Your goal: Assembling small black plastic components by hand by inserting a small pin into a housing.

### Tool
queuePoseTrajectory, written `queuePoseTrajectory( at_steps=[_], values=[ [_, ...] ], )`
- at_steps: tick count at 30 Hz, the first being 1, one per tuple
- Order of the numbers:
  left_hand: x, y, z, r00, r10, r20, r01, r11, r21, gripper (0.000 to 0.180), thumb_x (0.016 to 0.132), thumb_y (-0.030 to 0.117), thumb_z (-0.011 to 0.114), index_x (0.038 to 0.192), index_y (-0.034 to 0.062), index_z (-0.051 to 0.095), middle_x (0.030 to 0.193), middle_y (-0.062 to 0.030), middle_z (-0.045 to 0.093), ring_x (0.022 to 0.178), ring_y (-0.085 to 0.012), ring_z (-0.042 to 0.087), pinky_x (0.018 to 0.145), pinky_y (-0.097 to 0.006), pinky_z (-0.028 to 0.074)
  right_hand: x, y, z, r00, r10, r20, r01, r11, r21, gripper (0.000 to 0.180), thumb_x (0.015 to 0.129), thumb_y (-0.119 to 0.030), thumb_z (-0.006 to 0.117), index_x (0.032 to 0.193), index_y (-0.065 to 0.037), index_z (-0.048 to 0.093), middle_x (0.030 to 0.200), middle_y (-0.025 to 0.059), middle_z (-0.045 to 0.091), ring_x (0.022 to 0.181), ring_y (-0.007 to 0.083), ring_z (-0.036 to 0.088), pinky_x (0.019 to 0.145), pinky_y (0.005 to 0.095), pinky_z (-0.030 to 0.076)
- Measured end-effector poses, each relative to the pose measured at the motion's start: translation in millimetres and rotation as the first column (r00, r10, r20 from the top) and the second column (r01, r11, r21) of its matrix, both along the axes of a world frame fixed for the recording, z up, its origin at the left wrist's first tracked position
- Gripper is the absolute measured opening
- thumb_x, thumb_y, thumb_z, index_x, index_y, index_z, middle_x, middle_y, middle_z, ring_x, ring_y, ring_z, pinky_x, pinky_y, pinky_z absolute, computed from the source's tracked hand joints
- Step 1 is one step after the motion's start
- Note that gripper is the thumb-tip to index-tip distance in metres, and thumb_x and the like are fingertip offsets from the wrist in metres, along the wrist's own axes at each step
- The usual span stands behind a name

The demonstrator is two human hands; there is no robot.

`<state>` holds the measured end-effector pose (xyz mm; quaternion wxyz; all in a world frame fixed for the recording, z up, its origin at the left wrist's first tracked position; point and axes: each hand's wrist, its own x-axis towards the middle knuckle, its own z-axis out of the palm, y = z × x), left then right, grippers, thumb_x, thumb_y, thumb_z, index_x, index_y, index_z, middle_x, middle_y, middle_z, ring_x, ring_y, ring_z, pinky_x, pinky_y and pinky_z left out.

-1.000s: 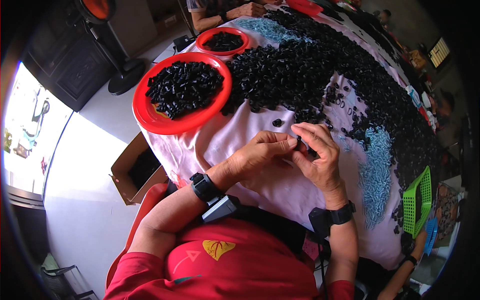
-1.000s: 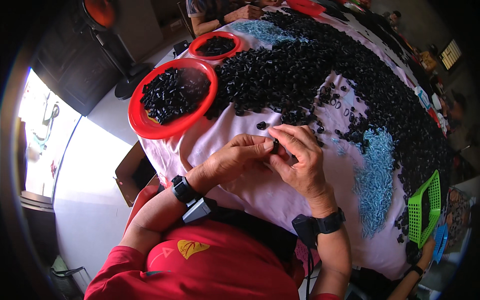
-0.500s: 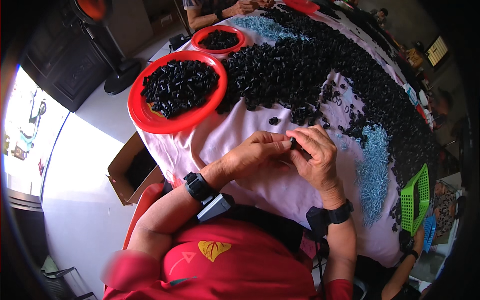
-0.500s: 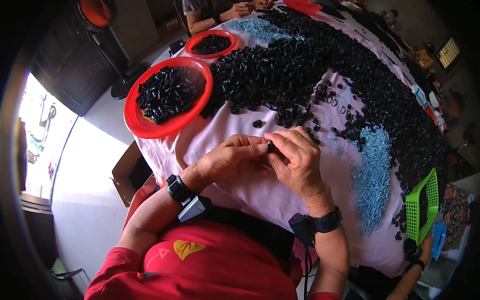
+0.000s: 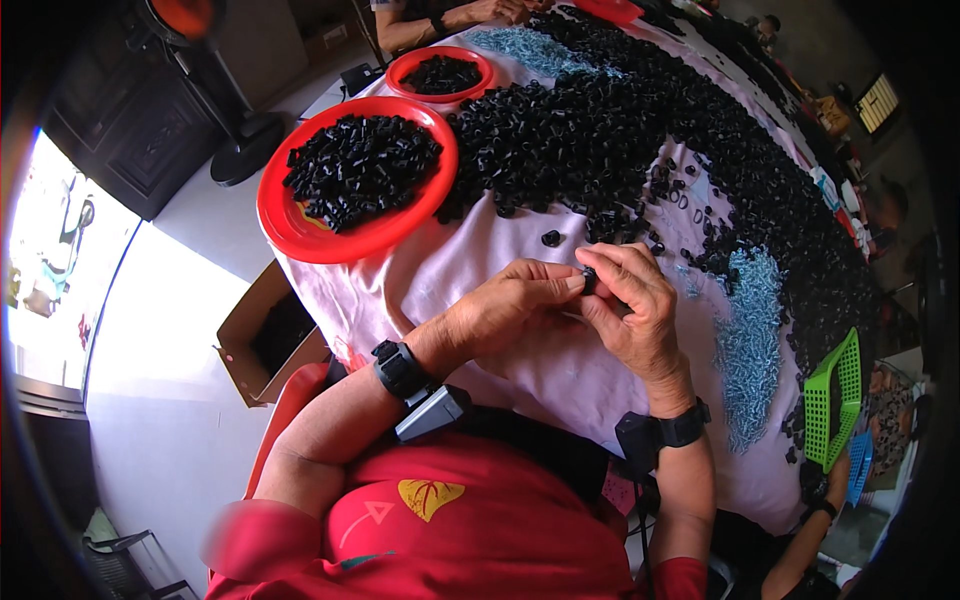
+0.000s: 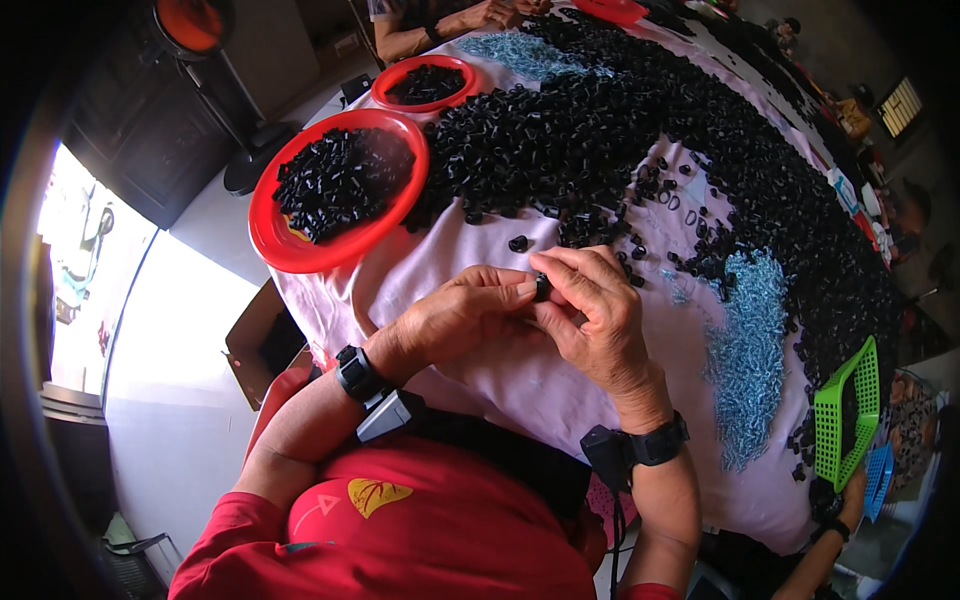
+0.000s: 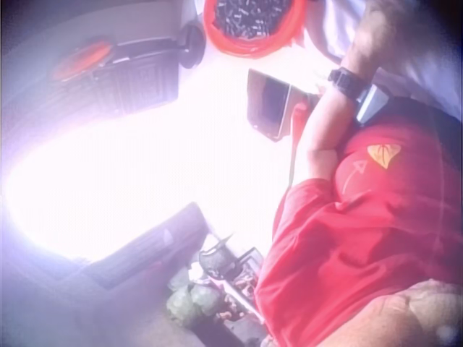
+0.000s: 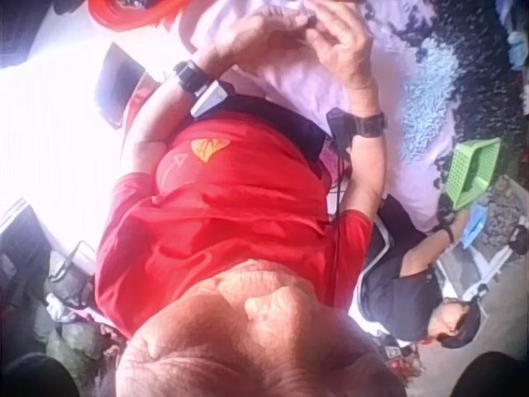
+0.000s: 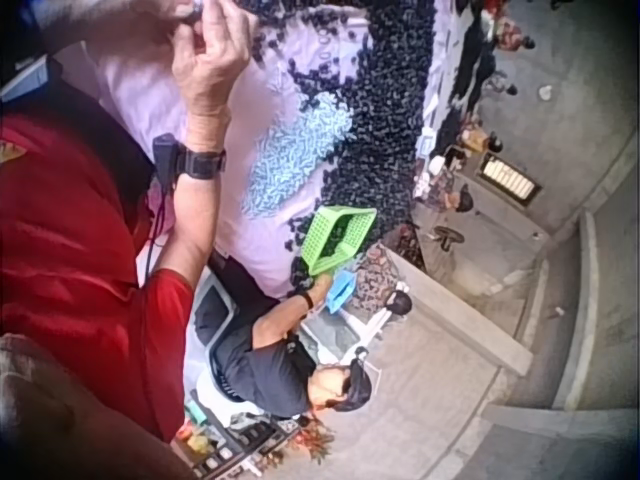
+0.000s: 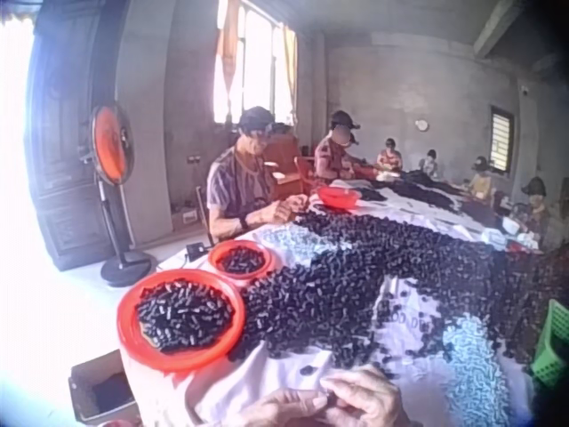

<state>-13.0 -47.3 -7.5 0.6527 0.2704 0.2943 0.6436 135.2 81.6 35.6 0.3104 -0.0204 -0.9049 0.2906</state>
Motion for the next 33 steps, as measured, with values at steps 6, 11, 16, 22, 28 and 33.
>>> queuePoseTrajectory(
  at_steps=[6,11,16,22,28,33],
  values=[
    [-0.7,-1.6,1.5,0.999,0.033,-0.023,-0.034,0.999,-0.037,0.034,0.105,0.026,0.057,0.123,-0.0018,0.065,0.115,-0.0086,0.07,0.106,-0.0161,0.067,0.098,-0.033,0.053,-8.3,1.2,-0.6,0.995,0.0,-0.097,0.023,0.972,0.236,0.041,0.072,0.005,0.071,0.112,0.001,0.07,0.103,0.0131,0.07,0.089,0.0301,0.065,0.077,0.0391,0.056],
    [4.6,5.4,1.3,0.988,0.058,-0.14,-0.068,0.995,-0.072,0.036,0.105,0.03,0.058,0.122,-0.0005,0.066,0.111,-0.0072,0.071,0.102,-0.0144,0.067,0.094,-0.031,0.054,-3.3,6.1,-2.0,0.999,-0.018,-0.037,0.024,0.984,0.176,0.046,0.072,0.004,0.07,0.118,0.0,0.068,0.11,0.0151,0.07,0.094,0.0328,0.065,0.083,0.0407,0.055],
    [-7.6,-5.5,21.3,0.956,0.279,-0.086,-0.281,0.96,-0.008,0.038,0.104,0.036,0.055,0.117,0.0019,0.066,0.111,-0.007,0.07,0.097,-0.0158,0.067,0.086,-0.031,0.054,3.0,5.0,1.2,0.986,-0.155,0.057,0.159,0.986,-0.06,0.039,0.086,-0.015,0.076,0.122,-0.002,0.068,0.1,0.0126,0.072,0.085,0.0281,0.066,0.069,0.0364,0.051],
    [-87.2,-30.7,36.4,0.624,0.745,0.237,-0.759,0.65,-0.045,0.042,0.103,0.044,0.056,0.115,0.0038,0.061,0.111,-0.0113,0.07,0.093,-0.0184,0.067,0.084,-0.029,0.053,4.7,23.7,2.4,0.959,-0.225,0.173,0.211,0.973,0.094,0.017,0.094,-0.014,0.066,0.099,0.002,0.072,0.088,0.0154,0.072,0.079,0.0296,0.065,0.067,0.0381,0.05],
    [-112.5,-37.4,30.2,0.572,0.689,0.445,-0.738,0.669,-0.088,0.048,0.103,0.037,0.057,0.124,-0.0068,0.055,0.121,-0.0231,0.066,0.108,-0.0255,0.068,0.095,-0.032,0.056,3.8,29.0,-1.0,0.955,-0.295,0.019,0.294,0.955,0.039,0.017,0.095,-0.009,0.063,0.104,0.002,0.073,0.096,0.0141,0.073,0.082,0.0315,0.065,0.072,0.039,0.052],
    [-79.4,-23.0,28.3,0.813,0.561,0.157,-0.569,0.822,0.005,0.029,0.105,0.026,0.053,0.121,0.0029,0.06,0.103,-0.0086,0.07,0.092,-0.0166,0.068,0.08,-0.027,0.055,14.2,43.1,-6.5,0.889,-0.438,0.13,0.418,0.895,0.153,0.017,0.093,-0.007,0.065,0.105,0.001,0.073,0.097,0.0143,0.073,0.087,0.0316,0.067,0.074,0.0389,0.053]
  ],
)
